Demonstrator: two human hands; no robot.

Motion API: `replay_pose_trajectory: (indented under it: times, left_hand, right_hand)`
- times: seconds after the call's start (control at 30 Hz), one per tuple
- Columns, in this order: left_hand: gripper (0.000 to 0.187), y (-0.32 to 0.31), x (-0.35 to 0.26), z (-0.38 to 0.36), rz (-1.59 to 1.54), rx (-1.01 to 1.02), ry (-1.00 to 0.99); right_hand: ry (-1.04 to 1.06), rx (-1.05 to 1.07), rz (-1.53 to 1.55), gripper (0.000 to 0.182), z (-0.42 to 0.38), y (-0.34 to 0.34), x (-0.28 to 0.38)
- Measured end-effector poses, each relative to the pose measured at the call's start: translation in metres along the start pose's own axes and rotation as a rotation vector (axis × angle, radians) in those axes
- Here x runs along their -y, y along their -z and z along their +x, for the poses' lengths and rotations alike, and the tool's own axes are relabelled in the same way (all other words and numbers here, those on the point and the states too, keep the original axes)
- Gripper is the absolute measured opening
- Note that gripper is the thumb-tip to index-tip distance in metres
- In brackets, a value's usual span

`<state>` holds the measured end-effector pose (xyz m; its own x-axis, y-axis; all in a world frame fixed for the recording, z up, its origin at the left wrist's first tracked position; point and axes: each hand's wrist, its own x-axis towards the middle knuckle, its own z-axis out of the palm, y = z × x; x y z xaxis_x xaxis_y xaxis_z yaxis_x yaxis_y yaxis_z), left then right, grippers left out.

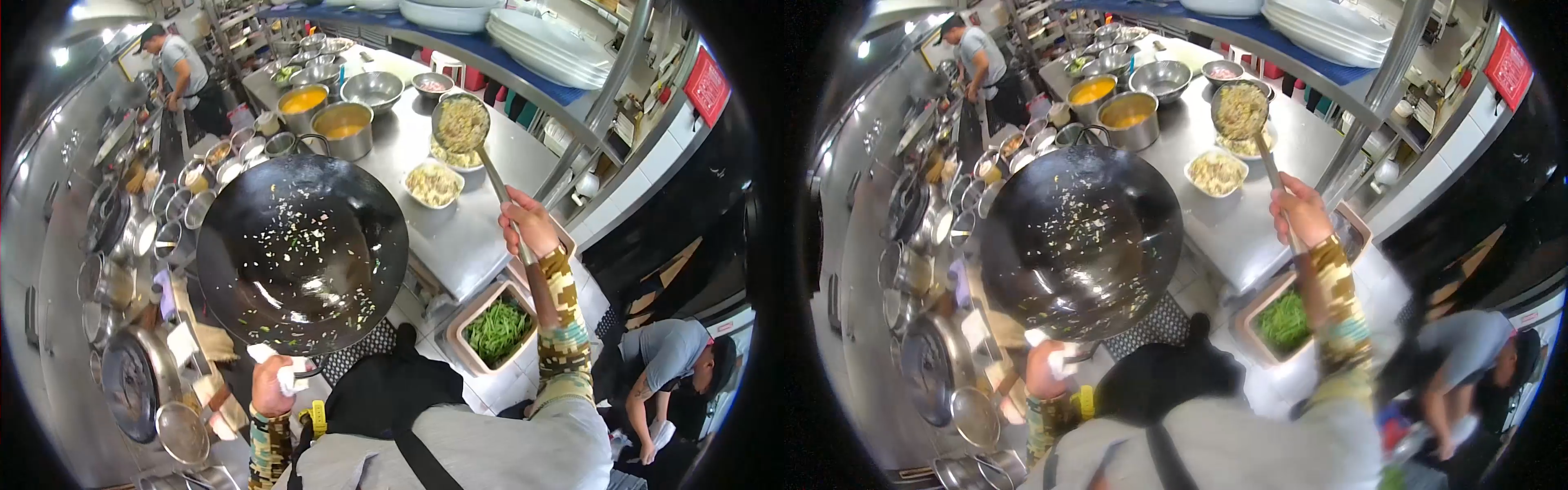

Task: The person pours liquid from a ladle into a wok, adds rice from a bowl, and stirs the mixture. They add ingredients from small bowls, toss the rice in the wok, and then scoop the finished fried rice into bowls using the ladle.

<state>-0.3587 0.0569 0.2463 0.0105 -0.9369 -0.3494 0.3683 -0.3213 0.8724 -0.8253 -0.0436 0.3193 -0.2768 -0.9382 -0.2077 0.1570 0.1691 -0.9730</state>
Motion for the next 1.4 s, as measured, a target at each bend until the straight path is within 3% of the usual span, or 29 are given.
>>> replay_pose_trajectory:
  times: [0.07,0.13,0.23,0.33,0.43,0.5,0.63,0.73,0.8,0.83,0.87,0.9,1.0,1.03,1.13,1.17,1.3,1.4]
  left_hand:
    - [0.015,-0.036,-0.032,0.023,-0.184,-0.042,0.127]
    - [0.014,-0.051,-0.035,0.042,-0.049,-0.081,-0.017]
    - [0.013,-0.083,-0.059,0.062,-0.112,-0.147,0.084]
    - [0.013,-0.099,-0.068,0.082,-0.062,-0.169,0.129]
    - [0.014,-0.11,-0.068,0.107,0.216,-0.125,-0.08]
    - [0.014,-0.125,-0.072,0.125,0.225,-0.098,-0.076]
    - [0.014,-0.149,-0.08,0.163,0.186,-0.04,-0.086]
    - [0.013,-0.161,-0.088,0.192,0.144,0.034,-0.075]
    - [0.013,-0.158,-0.091,0.218,0.135,0.075,-0.012]
    - [0.012,-0.163,-0.101,0.23,-0.077,0.09,0.146]
    - [0.012,-0.16,-0.104,0.241,-0.076,0.112,0.139]
    - [0.012,-0.158,-0.107,0.256,-0.074,0.139,0.13]
    - [0.013,-0.15,-0.117,0.304,-0.04,0.212,0.121]
    - [0.013,-0.151,-0.123,0.318,-0.022,0.229,0.139]
    - [0.013,-0.158,-0.135,0.349,0.078,0.282,0.12]
    - [0.012,-0.158,-0.136,0.365,0.058,0.31,0.138]
    - [0.012,-0.155,-0.135,0.385,0.053,0.378,0.1]
    - [0.01,-0.183,-0.136,0.397,0.063,0.355,0.086]
  right_hand:
    - [0.044,-0.059,-0.014,0.06,0.063,0.018,-0.002]
    - [0.037,-0.103,-0.06,0.062,0.113,0.033,-0.03]
    - [-0.042,-0.132,-0.123,0.062,0.172,0.052,-0.061]
    - [-0.05,-0.159,-0.142,0.057,0.177,0.051,-0.066]
    - [0.0,-0.165,-0.26,0.054,0.176,0.052,-0.049]
    - [0.072,-0.168,-0.384,0.054,0.185,0.056,-0.051]
    - [0.01,-0.235,-0.487,0.058,0.194,0.054,-0.05]
    - [-0.006,-0.226,-0.589,0.057,0.19,0.043,-0.038]
    - [0.146,-0.271,-0.708,0.058,0.206,0.049,-0.071]
    - [0.194,-0.287,-0.752,0.058,0.209,0.048,-0.078]
    - [0.239,-0.302,-0.798,0.059,0.208,0.043,-0.079]
    - [0.154,-0.311,-0.776,0.06,0.208,0.036,-0.077]
    - [0.22,-0.382,-0.926,0.062,0.206,0.015,-0.08]
    - [0.123,-0.388,-0.944,0.06,0.203,0.008,-0.078]
    - [0.09,-0.383,-0.993,0.063,0.202,0.002,-0.106]
    - [0.327,-0.399,-0.957,0.067,0.206,0.002,-0.125]
    - [0.321,-0.558,-0.921,0.064,0.186,-0.019,-0.152]
    - [0.503,-0.606,-0.937,0.059,0.195,-0.033,-0.131]
